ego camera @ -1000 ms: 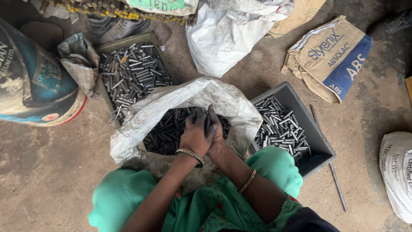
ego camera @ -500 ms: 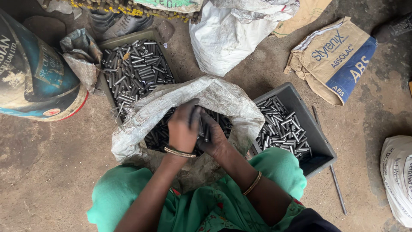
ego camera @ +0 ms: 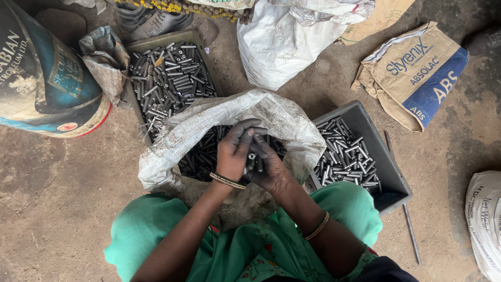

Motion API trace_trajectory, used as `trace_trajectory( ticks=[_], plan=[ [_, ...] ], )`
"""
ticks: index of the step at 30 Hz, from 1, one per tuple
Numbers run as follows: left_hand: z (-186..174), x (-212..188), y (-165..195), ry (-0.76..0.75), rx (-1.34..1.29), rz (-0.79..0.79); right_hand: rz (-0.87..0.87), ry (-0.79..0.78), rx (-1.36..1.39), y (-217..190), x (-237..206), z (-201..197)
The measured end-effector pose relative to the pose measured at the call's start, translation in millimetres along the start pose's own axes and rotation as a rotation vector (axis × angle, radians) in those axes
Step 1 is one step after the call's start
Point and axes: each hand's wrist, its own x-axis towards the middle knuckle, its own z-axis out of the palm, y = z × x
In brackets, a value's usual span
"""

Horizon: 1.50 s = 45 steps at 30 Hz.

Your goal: The person sits on the floor and sorts black cylindrical metal bushings by hand, picking them one at a time from a woven sack and placing them into plastic trays on the floor. They occasionally hold a handful of parts and drop them into the trays.

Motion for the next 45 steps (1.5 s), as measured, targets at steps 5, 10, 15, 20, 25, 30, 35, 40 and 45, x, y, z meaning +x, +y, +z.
trace_trajectory(
  ticks=[5,10,15,20,25,30,35,40,45],
  plan=[
    [2.3,2.1,14.2,-0.098,-0.206,-0.134,0.026,-0.095,0.133,-4.9,-3.7,2.8],
    [-3.5,-0.2,14.3,0.017,-0.144,-0.199,-0.115,-0.542,0.024,-8.4,-3.0,2.4],
    [-13.0,6.6,-4.9,0.27,0.493,0.09,-0.047,-0.132,0.033,-3.4,-8.8,9.6],
    [5.2,-0.9,-19.5,0.095,0.724,0.15,0.08,-0.044,0.065,8.3,-8.0,8.9],
    [2.5,-4.4,-4.2,0.041,0.54,-0.113,0.054,0.039,0.003,5.7,-7.9,3.1],
    [-4.4,6.7,-5.2,0.373,0.224,0.078,-0.223,-0.006,-0.062,-13.0,-31.4,34.2],
    [23.9,-5.5,-24.3,-0.128,-1.238,-0.156,-0.737,-0.193,-0.336,-16.7,-73.6,72.7],
    [31.2,-5.2,1.8,0.232,-1.027,-0.455,-1.049,-0.093,-0.657,9.7,-78.9,85.0],
    [39.6,-0.1,35.5,0.132,-1.047,-0.369,-1.225,-0.056,-0.825,2.7,-82.8,84.3]
  ],
)
